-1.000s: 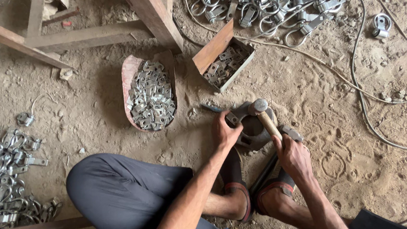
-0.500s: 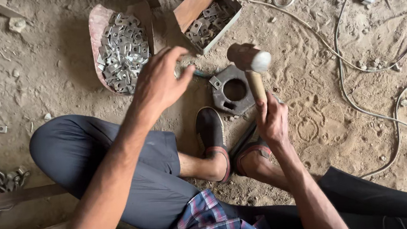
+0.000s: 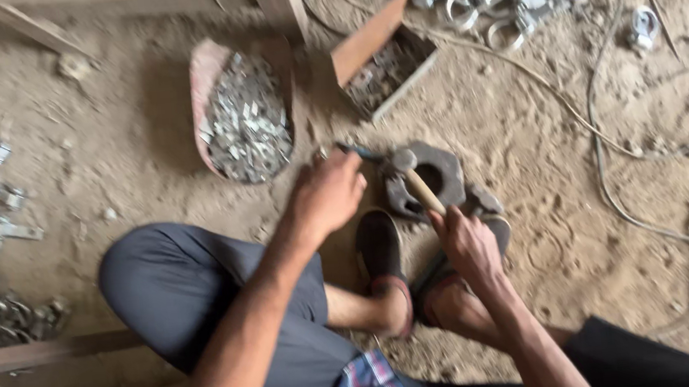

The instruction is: The person sits on the ground and repeatedly hammers small metal parts placed on a hexagonal anvil. They pick up parts from a nearby container, position them on the anvil, strike them with a hammer, and then move the finished pieces into a cardboard box.

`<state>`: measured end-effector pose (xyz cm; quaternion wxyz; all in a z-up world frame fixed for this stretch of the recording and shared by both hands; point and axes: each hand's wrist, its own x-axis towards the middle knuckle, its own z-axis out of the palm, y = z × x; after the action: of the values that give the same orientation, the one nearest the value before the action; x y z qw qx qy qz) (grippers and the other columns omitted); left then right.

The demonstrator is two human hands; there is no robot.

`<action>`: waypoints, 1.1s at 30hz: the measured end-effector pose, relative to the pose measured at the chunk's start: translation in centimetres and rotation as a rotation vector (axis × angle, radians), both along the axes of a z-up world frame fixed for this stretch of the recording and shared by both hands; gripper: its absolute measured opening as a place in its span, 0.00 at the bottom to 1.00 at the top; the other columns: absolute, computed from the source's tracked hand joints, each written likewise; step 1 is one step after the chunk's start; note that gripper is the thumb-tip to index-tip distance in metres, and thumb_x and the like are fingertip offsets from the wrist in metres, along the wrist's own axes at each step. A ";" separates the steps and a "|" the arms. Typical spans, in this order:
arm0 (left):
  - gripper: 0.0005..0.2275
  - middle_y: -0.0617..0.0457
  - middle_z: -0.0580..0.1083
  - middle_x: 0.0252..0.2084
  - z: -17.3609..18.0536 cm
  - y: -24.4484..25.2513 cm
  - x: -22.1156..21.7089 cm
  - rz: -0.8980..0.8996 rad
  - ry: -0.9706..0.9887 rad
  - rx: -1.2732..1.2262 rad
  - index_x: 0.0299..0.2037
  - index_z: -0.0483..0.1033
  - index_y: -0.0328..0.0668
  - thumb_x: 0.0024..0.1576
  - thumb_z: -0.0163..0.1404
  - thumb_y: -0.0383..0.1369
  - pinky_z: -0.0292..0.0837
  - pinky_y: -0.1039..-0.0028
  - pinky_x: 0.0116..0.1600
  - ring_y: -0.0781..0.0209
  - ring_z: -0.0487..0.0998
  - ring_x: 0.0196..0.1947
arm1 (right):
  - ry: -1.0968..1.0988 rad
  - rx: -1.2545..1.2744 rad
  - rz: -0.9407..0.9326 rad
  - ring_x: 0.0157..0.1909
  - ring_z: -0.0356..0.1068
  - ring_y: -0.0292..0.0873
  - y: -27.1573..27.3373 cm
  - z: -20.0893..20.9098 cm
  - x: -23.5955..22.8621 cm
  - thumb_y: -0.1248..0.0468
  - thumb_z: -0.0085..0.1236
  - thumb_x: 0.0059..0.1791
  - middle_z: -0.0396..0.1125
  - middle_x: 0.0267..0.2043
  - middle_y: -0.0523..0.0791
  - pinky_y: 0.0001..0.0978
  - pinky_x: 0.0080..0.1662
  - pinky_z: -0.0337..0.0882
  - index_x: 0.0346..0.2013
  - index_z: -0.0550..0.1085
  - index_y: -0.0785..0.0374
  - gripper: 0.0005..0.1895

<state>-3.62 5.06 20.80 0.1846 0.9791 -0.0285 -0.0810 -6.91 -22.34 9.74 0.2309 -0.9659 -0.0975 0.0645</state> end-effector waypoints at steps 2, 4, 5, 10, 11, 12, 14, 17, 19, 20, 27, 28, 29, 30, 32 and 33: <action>0.18 0.41 0.73 0.53 -1.2 0.0 0.0 -0.161 0.231 0.015 0.55 0.71 0.39 0.59 0.53 0.39 0.72 0.53 0.58 0.41 0.75 0.55 | 0.062 0.021 -0.012 0.23 0.69 0.64 0.0 0.2 0.2 0.46 0.51 0.55 0.68 0.19 0.56 0.54 0.24 0.68 0.31 0.71 0.63 0.23; 0.21 0.43 0.67 0.62 -2.7 -1.4 0.2 -0.222 0.551 0.107 0.58 0.68 0.44 0.57 0.55 0.41 0.65 0.48 0.63 0.40 0.68 0.61 | 0.100 0.039 -0.014 0.21 0.69 0.62 -0.3 0.1 0.5 0.46 0.50 0.55 0.68 0.18 0.55 0.53 0.23 0.68 0.32 0.71 0.63 0.22; 0.22 0.44 0.68 0.62 -3.3 -2.0 0.0 -0.225 0.564 0.084 0.60 0.68 0.44 0.57 0.55 0.41 0.65 0.48 0.64 0.41 0.70 0.60 | 0.110 0.049 -0.004 0.19 0.69 0.60 -0.5 0.1 0.6 0.46 0.50 0.55 0.68 0.17 0.54 0.51 0.23 0.68 0.32 0.71 0.63 0.22; 0.22 0.46 0.70 0.63 -3.8 -3.3 -0.2 -0.246 0.523 0.059 0.61 0.69 0.45 0.58 0.54 0.41 0.64 0.46 0.67 0.44 0.72 0.62 | 0.146 0.046 0.067 0.12 0.64 0.46 -1.7 -1.2 1.4 0.47 0.47 0.57 0.66 0.13 0.48 0.43 0.18 0.64 0.34 0.73 0.65 0.23; 0.22 0.45 0.70 0.62 -3.7 -3.4 -0.2 -0.251 0.505 0.062 0.61 0.69 0.44 0.58 0.55 0.41 0.64 0.46 0.66 0.45 0.72 0.61 | 0.155 0.069 0.081 0.11 0.62 0.44 -1.9 -1.5 1.6 0.48 0.46 0.57 0.65 0.13 0.47 0.42 0.17 0.63 0.34 0.73 0.65 0.23; 0.23 0.45 0.70 0.62 -3.7 -3.5 -0.1 -0.256 0.488 0.065 0.61 0.69 0.44 0.58 0.55 0.41 0.64 0.46 0.66 0.45 0.72 0.61 | 0.165 0.092 0.095 0.11 0.60 0.42 -2.0 -1.7 1.7 0.48 0.45 0.57 0.65 0.13 0.45 0.41 0.16 0.61 0.35 0.73 0.65 0.22; 0.23 0.44 0.70 0.62 -3.6 -3.6 0.2 -0.258 0.486 0.082 0.62 0.68 0.43 0.58 0.55 0.41 0.64 0.46 0.66 0.45 0.72 0.61 | 0.183 0.080 0.093 0.10 0.58 0.40 -2.1 -1.8 2.0 0.48 0.45 0.57 0.64 0.13 0.44 0.39 0.16 0.60 0.34 0.74 0.64 0.23; 0.22 0.44 0.70 0.62 -3.8 -3.9 0.2 -0.259 0.536 0.112 0.61 0.69 0.43 0.59 0.54 0.42 0.63 0.46 0.67 0.45 0.73 0.61 | 0.174 0.089 0.092 0.10 0.57 0.39 -2.3 -1.5 2.2 0.47 0.45 0.57 0.64 0.12 0.44 0.37 0.15 0.59 0.33 0.74 0.64 0.24; 0.22 0.44 0.70 0.62 -3.8 -4.2 0.2 -0.275 0.559 0.124 0.61 0.69 0.43 0.59 0.54 0.42 0.62 0.45 0.68 0.44 0.72 0.61 | 0.181 0.099 0.086 0.10 0.57 0.38 -2.2 -1.3 2.2 0.47 0.45 0.56 0.64 0.12 0.44 0.37 0.15 0.59 0.33 0.74 0.64 0.23; 0.22 0.44 0.70 0.62 -3.8 -4.3 0.2 -0.280 0.554 0.119 0.61 0.69 0.43 0.59 0.55 0.42 0.62 0.45 0.68 0.44 0.72 0.62 | 0.200 0.102 0.081 0.09 0.57 0.38 -2.2 -1.3 2.2 0.47 0.45 0.56 0.64 0.12 0.44 0.37 0.15 0.59 0.33 0.74 0.64 0.23; 0.23 0.44 0.69 0.64 -4.3 -4.4 0.1 -0.295 0.557 0.119 0.62 0.68 0.43 0.59 0.55 0.42 0.61 0.45 0.68 0.44 0.71 0.63 | 0.194 0.105 0.092 0.10 0.57 0.38 -2.3 -1.2 2.4 0.47 0.46 0.57 0.63 0.11 0.43 0.37 0.15 0.59 0.32 0.74 0.63 0.23; 0.23 0.44 0.69 0.64 -4.3 -4.4 0.1 -0.296 0.558 0.124 0.62 0.68 0.43 0.59 0.55 0.42 0.61 0.45 0.69 0.44 0.71 0.63 | 0.196 0.098 0.089 0.10 0.57 0.38 -2.3 -1.1 2.4 0.47 0.46 0.56 0.63 0.11 0.43 0.37 0.16 0.59 0.32 0.74 0.63 0.23; 0.23 0.44 0.69 0.64 -4.4 -4.3 0.1 -0.295 0.555 0.122 0.62 0.68 0.43 0.59 0.55 0.42 0.61 0.46 0.69 0.44 0.70 0.63 | 0.199 0.091 0.087 0.09 0.57 0.38 -2.3 -1.1 2.4 0.47 0.46 0.56 0.63 0.11 0.43 0.37 0.16 0.59 0.32 0.74 0.63 0.23; 0.23 0.44 0.69 0.64 -4.4 -4.3 0.1 -0.294 0.551 0.121 0.62 0.68 0.43 0.59 0.55 0.42 0.61 0.46 0.68 0.44 0.70 0.64 | 0.202 0.084 0.084 0.09 0.57 0.38 -2.2 -1.2 2.4 0.47 0.46 0.56 0.63 0.10 0.43 0.37 0.16 0.59 0.32 0.74 0.63 0.23; 0.23 0.45 0.68 0.64 -4.4 -4.3 0.0 -0.293 0.544 0.116 0.62 0.68 0.44 0.59 0.55 0.42 0.61 0.46 0.69 0.44 0.70 0.64 | 0.183 0.086 0.097 0.09 0.57 0.38 -2.2 -1.3 2.4 0.47 0.46 0.56 0.62 0.10 0.43 0.37 0.15 0.59 0.32 0.74 0.63 0.23; 0.23 0.45 0.68 0.64 -4.4 -4.4 0.0 -0.292 0.542 0.113 0.62 0.68 0.44 0.58 0.55 0.42 0.61 0.46 0.69 0.44 0.70 0.64 | 0.175 0.087 0.103 0.09 0.57 0.38 -2.2 -1.3 2.4 0.47 0.46 0.56 0.62 0.10 0.42 0.37 0.15 0.59 0.32 0.73 0.63 0.23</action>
<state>-3.62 0.71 16.42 0.1173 0.9161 -0.1140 -0.3661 -4.50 -24.56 8.43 0.2765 -0.9395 -0.1290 0.1559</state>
